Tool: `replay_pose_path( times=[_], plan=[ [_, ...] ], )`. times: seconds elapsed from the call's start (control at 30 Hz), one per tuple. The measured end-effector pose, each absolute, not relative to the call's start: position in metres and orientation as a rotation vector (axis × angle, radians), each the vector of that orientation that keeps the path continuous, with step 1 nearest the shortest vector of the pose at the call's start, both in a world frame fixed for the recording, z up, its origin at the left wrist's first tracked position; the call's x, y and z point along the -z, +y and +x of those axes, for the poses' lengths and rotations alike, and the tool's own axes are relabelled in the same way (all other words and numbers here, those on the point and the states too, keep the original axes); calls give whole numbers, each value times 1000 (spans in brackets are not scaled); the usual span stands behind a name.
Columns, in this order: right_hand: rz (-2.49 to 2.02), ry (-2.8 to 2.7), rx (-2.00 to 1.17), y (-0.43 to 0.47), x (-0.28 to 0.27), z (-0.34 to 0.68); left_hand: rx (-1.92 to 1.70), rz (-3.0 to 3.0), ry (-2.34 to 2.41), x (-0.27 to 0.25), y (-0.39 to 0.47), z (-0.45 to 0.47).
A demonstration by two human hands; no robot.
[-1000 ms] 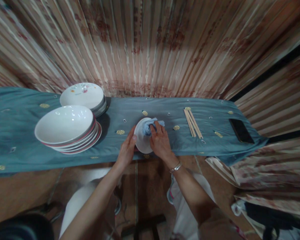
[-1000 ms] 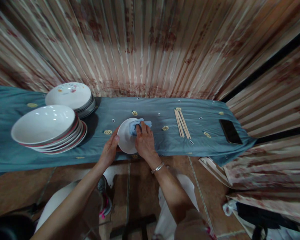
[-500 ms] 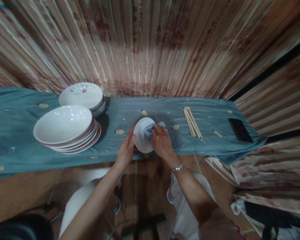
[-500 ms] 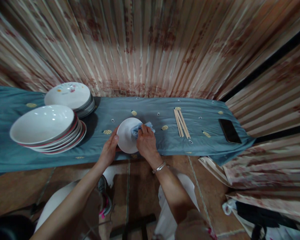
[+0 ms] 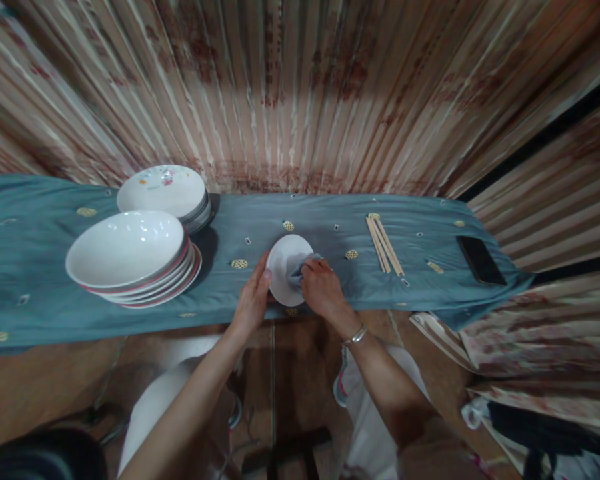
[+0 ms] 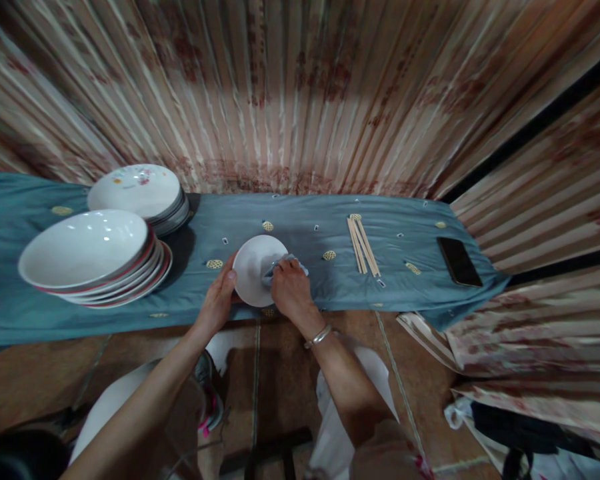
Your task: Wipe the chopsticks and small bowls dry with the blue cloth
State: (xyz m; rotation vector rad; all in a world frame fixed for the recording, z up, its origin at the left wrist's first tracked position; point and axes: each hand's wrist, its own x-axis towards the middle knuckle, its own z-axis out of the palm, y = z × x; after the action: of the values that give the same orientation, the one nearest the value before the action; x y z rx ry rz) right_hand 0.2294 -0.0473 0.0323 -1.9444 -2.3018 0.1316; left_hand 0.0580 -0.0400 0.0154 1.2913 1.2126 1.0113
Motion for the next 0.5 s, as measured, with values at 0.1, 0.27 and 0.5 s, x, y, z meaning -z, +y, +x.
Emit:
replay_pose_path(
  times=[0.1,0.27,0.5],
  plan=[
    [-1936,-2333,-170,-49,-34,228,-1008,1281,1206,-15,-40,58],
    [-1938,-2350,-226,-50,-37,228,-988,1267,1205,-15,-41,58],
    [-1885,-2378,-384,-52,-41,226,-1051,1335,1231,-16,-41,58]
  ],
)
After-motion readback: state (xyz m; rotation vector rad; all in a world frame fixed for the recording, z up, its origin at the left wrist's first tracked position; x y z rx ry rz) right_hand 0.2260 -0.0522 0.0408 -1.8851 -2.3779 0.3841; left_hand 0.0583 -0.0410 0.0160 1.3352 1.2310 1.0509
